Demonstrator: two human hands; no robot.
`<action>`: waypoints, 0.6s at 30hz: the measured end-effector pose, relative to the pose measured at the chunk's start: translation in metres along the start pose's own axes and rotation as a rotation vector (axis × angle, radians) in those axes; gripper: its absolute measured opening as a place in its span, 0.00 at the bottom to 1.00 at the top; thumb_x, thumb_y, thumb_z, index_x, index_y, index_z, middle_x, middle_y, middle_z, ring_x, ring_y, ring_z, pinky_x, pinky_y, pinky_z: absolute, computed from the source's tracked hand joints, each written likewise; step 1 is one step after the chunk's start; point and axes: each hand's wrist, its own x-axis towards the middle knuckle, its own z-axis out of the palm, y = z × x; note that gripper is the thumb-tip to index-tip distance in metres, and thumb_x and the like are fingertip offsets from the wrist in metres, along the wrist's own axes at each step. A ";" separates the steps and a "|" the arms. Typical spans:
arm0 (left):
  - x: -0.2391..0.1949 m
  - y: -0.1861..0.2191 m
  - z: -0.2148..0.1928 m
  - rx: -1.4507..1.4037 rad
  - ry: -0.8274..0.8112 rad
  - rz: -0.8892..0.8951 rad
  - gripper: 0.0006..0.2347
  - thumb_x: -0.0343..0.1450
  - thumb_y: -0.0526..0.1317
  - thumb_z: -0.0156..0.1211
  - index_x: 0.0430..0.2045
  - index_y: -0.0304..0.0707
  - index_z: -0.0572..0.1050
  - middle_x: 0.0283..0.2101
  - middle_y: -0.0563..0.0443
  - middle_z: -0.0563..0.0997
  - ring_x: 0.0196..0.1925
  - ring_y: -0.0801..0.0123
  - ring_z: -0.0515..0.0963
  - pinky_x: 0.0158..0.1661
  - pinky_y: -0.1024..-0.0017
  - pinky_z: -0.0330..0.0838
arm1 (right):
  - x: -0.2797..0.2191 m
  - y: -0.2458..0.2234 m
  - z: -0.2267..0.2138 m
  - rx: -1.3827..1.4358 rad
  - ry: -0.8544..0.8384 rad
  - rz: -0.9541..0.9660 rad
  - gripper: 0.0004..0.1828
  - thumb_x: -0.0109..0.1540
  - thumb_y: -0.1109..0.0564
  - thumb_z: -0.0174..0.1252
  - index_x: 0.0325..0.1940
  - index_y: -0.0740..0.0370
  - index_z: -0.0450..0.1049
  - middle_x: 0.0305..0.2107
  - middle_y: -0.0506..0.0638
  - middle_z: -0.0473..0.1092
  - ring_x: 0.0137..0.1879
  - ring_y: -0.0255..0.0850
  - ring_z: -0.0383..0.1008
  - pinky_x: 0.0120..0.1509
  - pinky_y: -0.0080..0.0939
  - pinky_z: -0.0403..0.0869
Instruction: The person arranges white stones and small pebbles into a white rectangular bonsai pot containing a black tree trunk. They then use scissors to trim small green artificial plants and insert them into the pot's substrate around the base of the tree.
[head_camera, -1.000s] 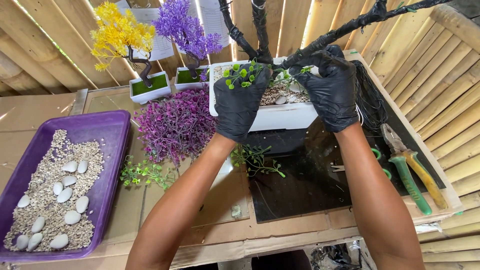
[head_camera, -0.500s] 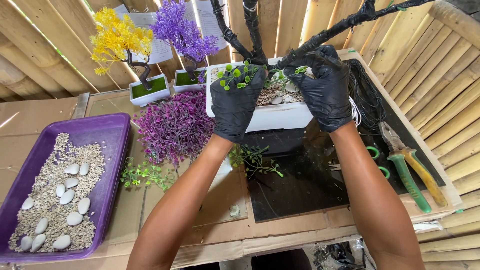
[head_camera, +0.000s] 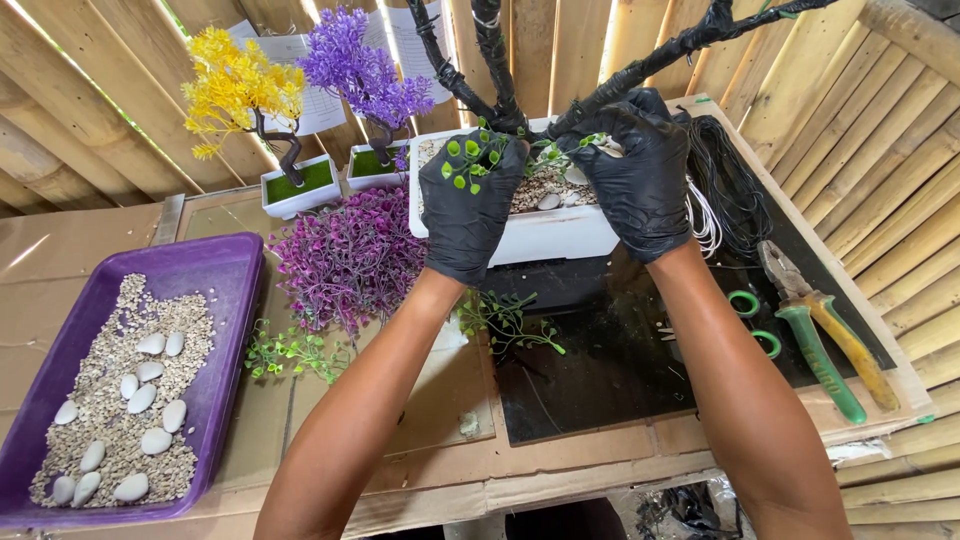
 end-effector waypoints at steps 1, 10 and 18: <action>-0.001 -0.002 0.001 0.000 0.004 -0.058 0.06 0.72 0.41 0.64 0.25 0.44 0.80 0.29 0.55 0.84 0.31 0.67 0.84 0.42 0.63 0.78 | 0.001 -0.002 -0.001 -0.013 -0.015 0.016 0.09 0.62 0.68 0.76 0.40 0.61 0.82 0.40 0.52 0.79 0.51 0.47 0.78 0.62 0.52 0.75; -0.005 -0.011 0.012 0.023 0.106 -0.088 0.04 0.68 0.41 0.70 0.28 0.42 0.83 0.32 0.53 0.86 0.35 0.67 0.87 0.45 0.64 0.81 | 0.004 -0.009 -0.006 -0.058 -0.039 0.043 0.08 0.62 0.67 0.75 0.42 0.60 0.83 0.42 0.52 0.79 0.54 0.48 0.76 0.62 0.53 0.75; -0.006 -0.013 0.021 0.076 0.143 -0.108 0.07 0.68 0.43 0.69 0.29 0.42 0.81 0.34 0.52 0.86 0.38 0.63 0.87 0.50 0.62 0.78 | 0.002 -0.006 -0.005 -0.065 -0.025 0.008 0.10 0.62 0.64 0.76 0.45 0.61 0.84 0.44 0.55 0.78 0.53 0.50 0.77 0.59 0.55 0.78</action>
